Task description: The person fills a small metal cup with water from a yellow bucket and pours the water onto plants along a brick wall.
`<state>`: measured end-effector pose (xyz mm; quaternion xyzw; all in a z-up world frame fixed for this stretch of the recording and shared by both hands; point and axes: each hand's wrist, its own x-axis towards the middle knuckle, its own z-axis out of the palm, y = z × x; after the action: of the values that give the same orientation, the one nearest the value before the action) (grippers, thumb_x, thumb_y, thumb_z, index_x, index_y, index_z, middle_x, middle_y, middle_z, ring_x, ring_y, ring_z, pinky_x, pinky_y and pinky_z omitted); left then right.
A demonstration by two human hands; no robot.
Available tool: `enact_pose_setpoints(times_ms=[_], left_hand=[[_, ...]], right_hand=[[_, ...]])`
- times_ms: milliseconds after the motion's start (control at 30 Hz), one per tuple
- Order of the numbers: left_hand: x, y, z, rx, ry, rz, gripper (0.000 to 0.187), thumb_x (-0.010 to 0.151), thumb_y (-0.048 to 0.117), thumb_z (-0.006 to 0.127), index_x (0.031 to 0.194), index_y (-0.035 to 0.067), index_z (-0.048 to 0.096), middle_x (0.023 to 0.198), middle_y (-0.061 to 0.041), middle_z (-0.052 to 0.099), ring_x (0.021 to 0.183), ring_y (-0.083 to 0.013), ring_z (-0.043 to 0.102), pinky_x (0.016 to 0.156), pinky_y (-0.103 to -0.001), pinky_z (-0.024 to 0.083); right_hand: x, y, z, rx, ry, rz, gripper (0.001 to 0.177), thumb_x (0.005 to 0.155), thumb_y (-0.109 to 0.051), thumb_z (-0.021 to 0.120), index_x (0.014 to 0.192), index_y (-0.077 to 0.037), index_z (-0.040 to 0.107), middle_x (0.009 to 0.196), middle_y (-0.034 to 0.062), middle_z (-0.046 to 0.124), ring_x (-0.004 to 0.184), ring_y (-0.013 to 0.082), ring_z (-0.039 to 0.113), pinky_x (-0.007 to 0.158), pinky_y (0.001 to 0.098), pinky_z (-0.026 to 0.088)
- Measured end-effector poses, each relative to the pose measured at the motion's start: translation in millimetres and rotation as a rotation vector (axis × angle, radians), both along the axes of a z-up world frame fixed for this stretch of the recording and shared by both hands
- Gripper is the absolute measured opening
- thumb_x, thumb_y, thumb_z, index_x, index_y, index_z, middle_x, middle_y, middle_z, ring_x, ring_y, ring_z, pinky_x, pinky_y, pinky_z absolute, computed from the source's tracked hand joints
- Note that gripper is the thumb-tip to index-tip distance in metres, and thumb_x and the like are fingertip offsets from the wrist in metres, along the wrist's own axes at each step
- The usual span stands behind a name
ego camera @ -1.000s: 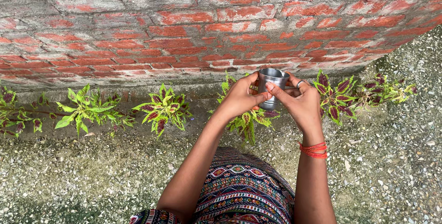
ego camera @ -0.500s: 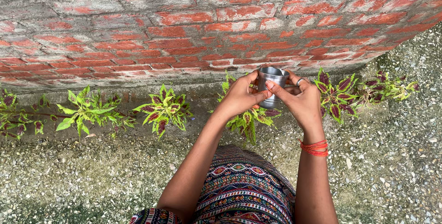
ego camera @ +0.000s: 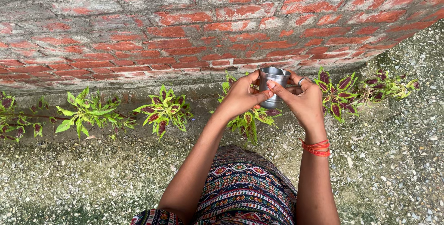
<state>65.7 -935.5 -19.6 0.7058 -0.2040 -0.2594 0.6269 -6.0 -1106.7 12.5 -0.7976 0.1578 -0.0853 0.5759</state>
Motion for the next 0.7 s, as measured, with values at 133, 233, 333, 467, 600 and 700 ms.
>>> enact_pose_setpoints(times_ms=[133, 233, 333, 467, 600, 700], left_hand=[[-0.6, 0.2, -0.6, 0.007, -0.001, -0.003, 0.052, 0.087, 0.017, 0.079, 0.134, 0.009, 0.059, 0.100, -0.005, 0.073, 0.077, -0.0107, 0.071, 0.055, -0.025, 0.060], [0.1, 0.0, -1.1, 0.007, -0.014, -0.006, 0.051, 0.087, 0.018, 0.079, 0.133, 0.009, 0.060, 0.100, -0.005, 0.073, 0.077, -0.0107, 0.071, 0.055, -0.026, 0.060], [0.7, -1.4, -1.8, 0.004, -0.012, -0.010, 0.050, 0.087, 0.018, 0.078, 0.133, 0.009, 0.060, 0.101, -0.006, 0.073, 0.076, -0.0112, 0.071, 0.054, -0.026, 0.060], [0.3, -3.9, -3.2, 0.012, -0.022, -0.014, 0.050, 0.087, 0.017, 0.079, 0.132, 0.008, 0.060, 0.103, -0.006, 0.073, 0.077, -0.0114, 0.071, 0.054, -0.027, 0.061], [-0.4, -5.7, -2.5, 0.039, -0.014, -0.024, 0.051, 0.086, 0.018, 0.079, 0.132, 0.009, 0.060, 0.104, -0.007, 0.073, 0.077, -0.0123, 0.073, 0.055, -0.027, 0.061], [-1.6, -5.4, -0.7, 0.045, -0.030, -0.033, 0.050, 0.086, 0.018, 0.079, 0.131, 0.008, 0.061, 0.104, -0.007, 0.073, 0.076, -0.0132, 0.072, 0.055, -0.028, 0.061]], right_hand=[[-0.6, 0.0, -0.4, 0.016, -0.001, 0.005, 0.049, 0.082, -0.029, 0.087, 0.121, -0.001, 0.075, 0.099, 0.0058, 0.077, 0.081, 0.0070, 0.068, 0.070, 0.0242, 0.056], [-1.6, -1.0, 0.5, 0.057, -0.012, 0.028, 0.048, 0.083, -0.029, 0.086, 0.121, -0.001, 0.074, 0.100, 0.0063, 0.077, 0.081, 0.0064, 0.068, 0.070, 0.0237, 0.056], [-2.1, -0.7, 2.1, 0.058, -0.013, 0.020, 0.048, 0.083, -0.029, 0.085, 0.121, -0.001, 0.074, 0.102, 0.0067, 0.078, 0.083, 0.0054, 0.068, 0.072, 0.0229, 0.056], [-3.6, -1.9, 2.9, 0.000, 0.025, 0.000, 0.048, 0.083, -0.030, 0.085, 0.121, -0.002, 0.075, 0.100, 0.0074, 0.078, 0.080, 0.0062, 0.066, 0.069, 0.0238, 0.054], [-5.7, -3.1, 1.0, -0.022, 0.012, -0.006, 0.049, 0.083, -0.033, 0.086, 0.118, 0.000, 0.075, 0.099, 0.0075, 0.078, 0.082, 0.0062, 0.068, 0.072, 0.0238, 0.056], [-7.0, -2.5, 0.7, -0.062, 0.031, -0.024, 0.050, 0.082, -0.035, 0.086, 0.117, 0.000, 0.075, 0.098, 0.0077, 0.078, 0.081, 0.0066, 0.067, 0.071, 0.0243, 0.055]])
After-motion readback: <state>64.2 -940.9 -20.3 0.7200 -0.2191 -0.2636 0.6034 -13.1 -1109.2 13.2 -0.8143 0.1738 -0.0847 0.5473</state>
